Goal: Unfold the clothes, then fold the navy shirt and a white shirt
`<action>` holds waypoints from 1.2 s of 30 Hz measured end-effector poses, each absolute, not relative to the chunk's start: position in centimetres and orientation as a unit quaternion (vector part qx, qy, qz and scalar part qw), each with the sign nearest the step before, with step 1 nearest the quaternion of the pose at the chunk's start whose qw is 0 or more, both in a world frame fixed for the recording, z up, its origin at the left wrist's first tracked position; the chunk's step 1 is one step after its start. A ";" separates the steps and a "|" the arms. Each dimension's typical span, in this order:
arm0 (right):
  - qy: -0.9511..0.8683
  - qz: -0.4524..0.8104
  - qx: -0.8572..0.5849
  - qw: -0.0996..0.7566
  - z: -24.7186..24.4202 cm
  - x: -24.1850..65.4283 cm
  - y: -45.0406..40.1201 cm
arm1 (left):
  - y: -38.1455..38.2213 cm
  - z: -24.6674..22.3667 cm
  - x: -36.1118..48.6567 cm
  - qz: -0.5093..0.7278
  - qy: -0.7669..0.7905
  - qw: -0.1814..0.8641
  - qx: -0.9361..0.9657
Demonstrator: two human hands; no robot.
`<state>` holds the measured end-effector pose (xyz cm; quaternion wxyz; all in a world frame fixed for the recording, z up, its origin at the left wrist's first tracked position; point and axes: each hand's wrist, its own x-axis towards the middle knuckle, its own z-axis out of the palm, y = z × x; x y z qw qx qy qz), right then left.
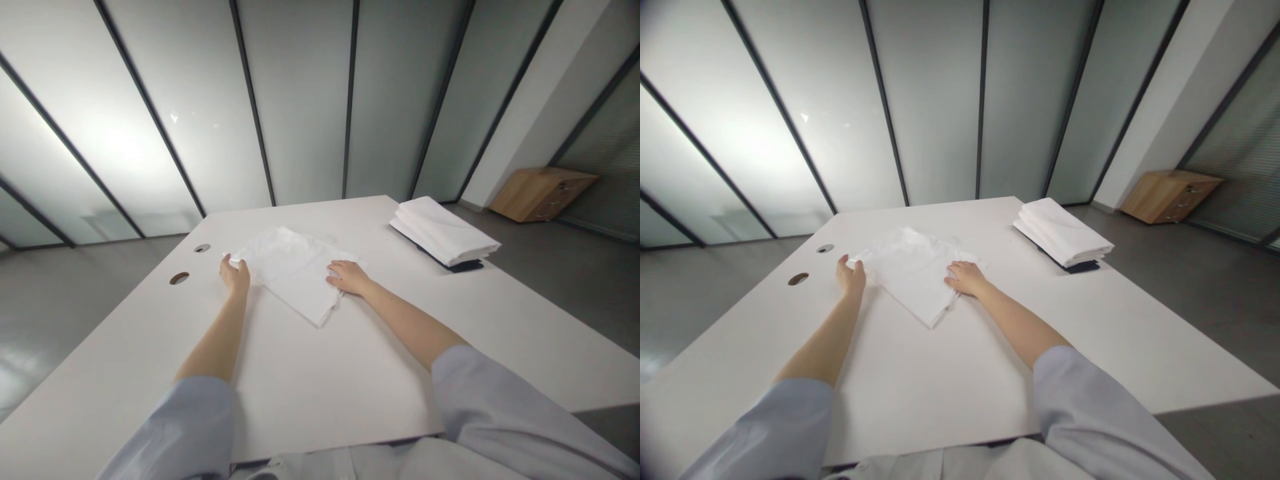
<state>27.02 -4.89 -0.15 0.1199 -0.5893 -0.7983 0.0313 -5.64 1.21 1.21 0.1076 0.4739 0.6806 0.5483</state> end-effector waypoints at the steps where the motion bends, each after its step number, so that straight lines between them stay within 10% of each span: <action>1: -0.797 0.025 -0.593 0.115 0.1 27.0 -4.9 | 0.9 1.1 -5.1 0.507 0.670 0.094 0.534; 11: -0.711 -0.029 -0.692 0.120 1.0 28.1 -5.0 | -1.5 0.1 -0.3 0.074 0.594 0.003 0.801; 29: -0.753 -0.016 -0.584 0.302 1.7 26.9 -5.2 | -2.0 0.4 0.6 0.145 0.551 -0.038 0.821; 36: -0.923 0.098 -0.336 0.160 1.6 20.9 -9.0 | -3.1 1.2 2.0 0.181 0.419 -0.049 0.888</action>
